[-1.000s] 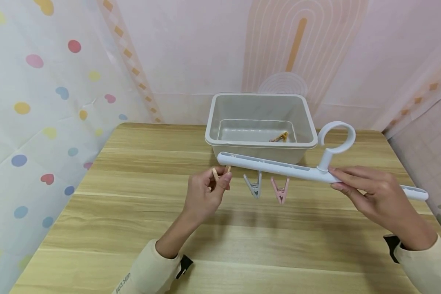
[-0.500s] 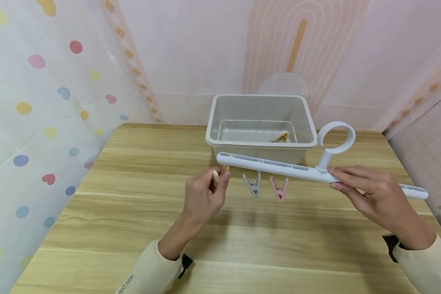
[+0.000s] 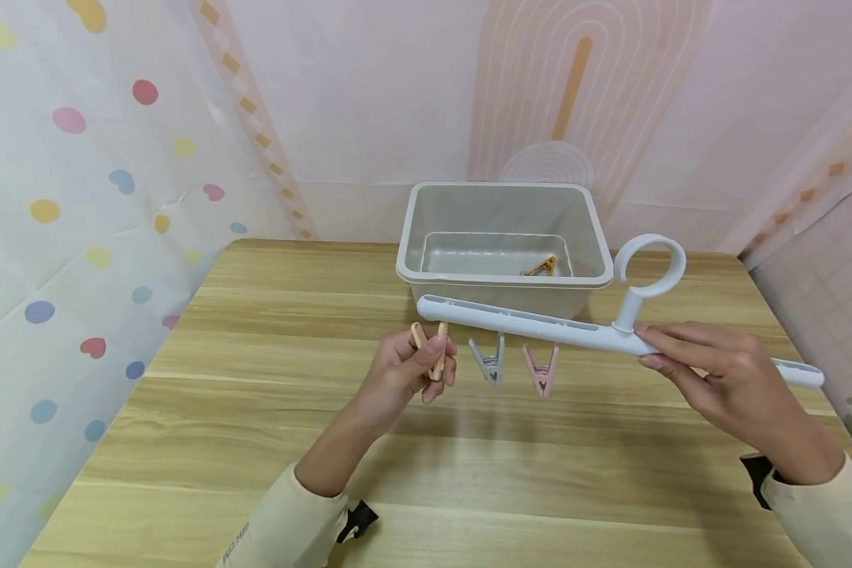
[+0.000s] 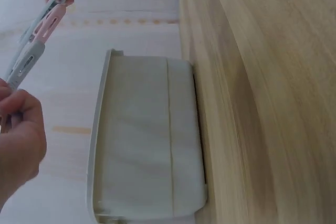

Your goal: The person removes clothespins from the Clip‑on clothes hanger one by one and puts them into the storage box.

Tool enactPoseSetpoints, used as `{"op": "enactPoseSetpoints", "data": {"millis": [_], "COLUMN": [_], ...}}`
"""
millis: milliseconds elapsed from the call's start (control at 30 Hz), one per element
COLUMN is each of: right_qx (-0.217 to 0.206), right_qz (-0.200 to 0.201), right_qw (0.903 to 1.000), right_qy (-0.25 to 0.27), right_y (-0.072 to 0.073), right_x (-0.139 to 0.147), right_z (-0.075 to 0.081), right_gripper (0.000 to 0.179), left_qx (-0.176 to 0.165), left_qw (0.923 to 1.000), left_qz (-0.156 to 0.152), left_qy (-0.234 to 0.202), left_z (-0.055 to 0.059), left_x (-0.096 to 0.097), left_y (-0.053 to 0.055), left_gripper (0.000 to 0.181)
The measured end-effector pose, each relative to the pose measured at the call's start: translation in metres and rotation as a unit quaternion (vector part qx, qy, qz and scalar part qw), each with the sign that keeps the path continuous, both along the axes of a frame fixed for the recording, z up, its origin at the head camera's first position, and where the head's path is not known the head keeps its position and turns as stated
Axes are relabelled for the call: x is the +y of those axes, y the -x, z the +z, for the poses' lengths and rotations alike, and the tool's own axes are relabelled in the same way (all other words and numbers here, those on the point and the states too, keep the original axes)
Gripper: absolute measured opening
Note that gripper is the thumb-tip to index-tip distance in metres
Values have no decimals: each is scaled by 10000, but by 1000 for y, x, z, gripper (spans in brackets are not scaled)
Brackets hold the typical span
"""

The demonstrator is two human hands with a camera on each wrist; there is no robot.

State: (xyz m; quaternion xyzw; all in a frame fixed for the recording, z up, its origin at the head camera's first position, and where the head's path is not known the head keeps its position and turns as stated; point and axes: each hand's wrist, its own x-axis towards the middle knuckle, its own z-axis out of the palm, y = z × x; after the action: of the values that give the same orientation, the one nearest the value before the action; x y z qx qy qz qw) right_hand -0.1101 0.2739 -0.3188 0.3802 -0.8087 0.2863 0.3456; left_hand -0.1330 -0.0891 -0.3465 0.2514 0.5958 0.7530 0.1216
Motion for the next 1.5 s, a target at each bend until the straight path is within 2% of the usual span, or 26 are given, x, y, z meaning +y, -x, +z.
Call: {"op": "enactPoseSetpoints", "data": {"millis": [100,167,200,300,400,500,567,633,667,700,733,767,800,833,900,933,967,1000,1033,1100,1167,1233,1300,1367,1433,1500], "right_qx": [12,17,21,32,35,40,41,34,29,16,2,-9,-21,-32,-48,-63,-80,-98,-112,-126,-130,-107,-106,-121,-148,-171], "right_qz": [-34,-60,-82,-125,-165,-210,-235,-247,-251,-249,-244,-230,-218,-202,-146,-107,-64,-18,31,101,144,148,132,118,115,103], "right_qw": [10000,10000,9999,9999,9998,9997,9996,9996,9995,9996,9996,9996,9997,9997,9999,9999,9999,9999,9999,9998,9996,9996,9997,9997,9997,9997], "right_qy": [-25,-45,-59,-85,-114,-148,-160,-163,-165,-159,-148,-133,-125,-109,-60,-26,6,39,78,148,197,208,190,165,155,140], "right_y": [0,0,0,0,1,1,1,1,1,1,0,0,0,0,-1,-1,-1,-1,-1,-1,-1,-1,-1,-1,-1,-1], "right_x": [0,0,1,1,1,0,0,0,0,0,0,0,0,0,0,0,0,0,0,0,-1,-1,-1,-1,0,-1], "right_z": [0,0,0,-1,-1,-1,-1,-1,-1,-1,-1,-1,0,0,0,0,1,1,1,1,1,1,2,2,2,2], "right_gripper": [45,45,45,46,47,48,48,48,48,48,48,48,47,47,47,46,46,46,46,46,46,46,46,46,47,47], "left_qx": [379,886,1186,2065,2966,3705,4064,4285,4348,4376,4345,4234,4048,3774,2974,2515,2077,1705,1396,1044,942,985,1198,1520,2114,2712], "left_qw": [9970,9864,9770,9384,8906,8423,8106,7881,7807,7780,7827,7971,8176,8448,9094,9379,9593,9743,9845,9934,9952,9944,9893,9780,9556,9289], "left_qz": [496,1028,1323,2133,2736,3166,3422,3595,3647,3655,3600,3467,3277,3003,2243,1822,1433,1070,730,226,59,185,575,1082,1630,2093], "left_qy": [458,928,1180,1767,2099,2302,2461,2570,2615,2638,2624,2554,2457,2319,1849,1545,1266,1014,768,411,275,324,605,930,1248,1408], "left_z": [0,1,1,1,-2,-6,-8,-9,-9,-9,-9,-9,-8,-7,-6,-4,-3,-2,-2,-2,-2,-2,0,1,1,-1], "left_x": [1,2,3,5,6,7,7,7,7,7,6,6,5,4,2,1,-1,-2,-3,-4,-4,-4,-3,-1,0,2], "left_y": [0,-1,-1,-1,1,2,3,4,4,4,4,3,3,3,2,2,2,2,2,2,3,3,2,1,1,2], "left_gripper": [30,29,27,17,11,27,39,45,47,47,45,40,35,31,24,23,27,31,36,44,49,50,42,31,19,16]}}
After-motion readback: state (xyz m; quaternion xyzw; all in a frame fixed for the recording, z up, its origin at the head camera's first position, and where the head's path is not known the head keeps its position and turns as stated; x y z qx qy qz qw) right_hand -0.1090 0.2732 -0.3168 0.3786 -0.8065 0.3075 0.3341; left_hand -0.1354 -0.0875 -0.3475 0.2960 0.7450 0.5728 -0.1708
